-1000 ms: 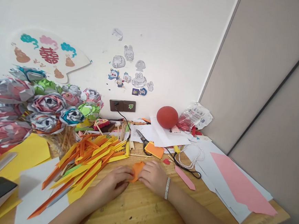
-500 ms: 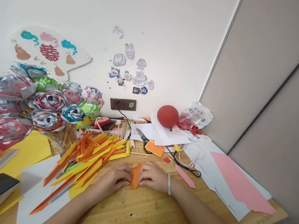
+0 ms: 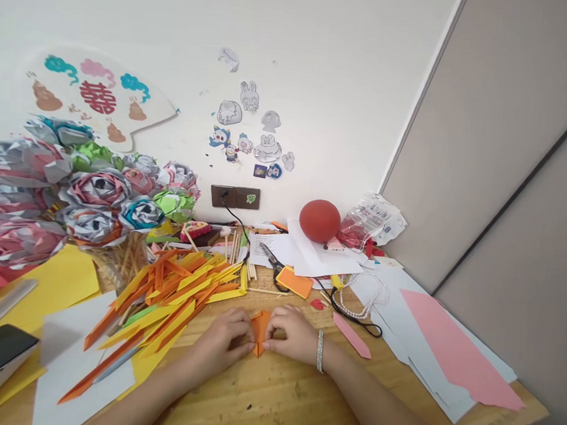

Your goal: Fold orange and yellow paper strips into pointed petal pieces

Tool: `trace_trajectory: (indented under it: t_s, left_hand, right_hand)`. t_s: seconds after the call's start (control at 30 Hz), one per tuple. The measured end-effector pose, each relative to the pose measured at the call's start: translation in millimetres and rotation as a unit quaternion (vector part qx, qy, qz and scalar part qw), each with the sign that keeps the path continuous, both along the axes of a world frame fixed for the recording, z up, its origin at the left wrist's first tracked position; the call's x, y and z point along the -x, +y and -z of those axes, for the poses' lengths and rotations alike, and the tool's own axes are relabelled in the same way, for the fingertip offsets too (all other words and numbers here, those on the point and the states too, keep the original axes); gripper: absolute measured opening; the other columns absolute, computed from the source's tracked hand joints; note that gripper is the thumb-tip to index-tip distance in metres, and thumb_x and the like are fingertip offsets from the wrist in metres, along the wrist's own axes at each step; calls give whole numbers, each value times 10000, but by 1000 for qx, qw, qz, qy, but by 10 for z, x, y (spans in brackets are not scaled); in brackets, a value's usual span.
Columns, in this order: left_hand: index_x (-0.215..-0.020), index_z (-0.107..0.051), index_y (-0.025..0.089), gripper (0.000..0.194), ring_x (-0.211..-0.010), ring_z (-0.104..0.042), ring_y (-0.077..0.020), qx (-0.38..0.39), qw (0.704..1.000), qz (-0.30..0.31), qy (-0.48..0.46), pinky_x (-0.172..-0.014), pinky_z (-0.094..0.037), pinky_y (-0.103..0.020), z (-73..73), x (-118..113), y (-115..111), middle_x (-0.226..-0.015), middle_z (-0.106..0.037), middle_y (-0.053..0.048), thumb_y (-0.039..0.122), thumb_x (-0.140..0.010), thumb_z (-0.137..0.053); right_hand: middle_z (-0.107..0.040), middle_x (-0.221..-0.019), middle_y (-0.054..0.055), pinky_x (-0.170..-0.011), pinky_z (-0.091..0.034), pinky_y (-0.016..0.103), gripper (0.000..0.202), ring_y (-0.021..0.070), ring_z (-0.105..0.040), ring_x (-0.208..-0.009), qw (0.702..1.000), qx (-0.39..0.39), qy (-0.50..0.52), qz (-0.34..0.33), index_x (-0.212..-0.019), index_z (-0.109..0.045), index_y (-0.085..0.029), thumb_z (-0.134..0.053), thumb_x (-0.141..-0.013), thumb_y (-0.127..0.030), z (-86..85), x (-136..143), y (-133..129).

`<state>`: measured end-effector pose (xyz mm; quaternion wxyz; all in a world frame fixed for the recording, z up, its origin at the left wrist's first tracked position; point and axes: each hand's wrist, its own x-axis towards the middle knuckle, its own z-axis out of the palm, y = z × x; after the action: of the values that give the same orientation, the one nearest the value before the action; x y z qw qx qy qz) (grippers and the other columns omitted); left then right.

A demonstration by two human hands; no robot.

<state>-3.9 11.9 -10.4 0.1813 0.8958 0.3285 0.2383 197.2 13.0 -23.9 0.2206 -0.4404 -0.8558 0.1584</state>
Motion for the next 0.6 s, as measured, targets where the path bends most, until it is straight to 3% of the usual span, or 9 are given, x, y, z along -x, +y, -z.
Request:
trace_trajectory:
  t_s: [0.37, 0.6]
  left_hand:
    - [-688, -565, 198, 112, -814, -530, -191, 12, 998, -57, 35, -720, -395, -275, 46, -77, 14, -787, -582, -15, 194, -791, -523]
    - [-752, -553, 186, 127, -832, -493, -235, -8, 988, -129, 79, -745, -386, -348, 98, -156, -115, -853, -567, -63, 205, -832, -456]
  right_hand:
    - [-582, -822, -16, -776, -332, 303, 139, 174, -517, -866, 998, 22, -3, 65, -691, -633, -201, -744, -715, -280, -47, 87, -96]
    - [-560, -831, -12, -764, -305, 300, 136, 177, -494, -873, 994, 12, -3, 109, -680, -605, -203, -719, -727, -262, -30, 134, -165]
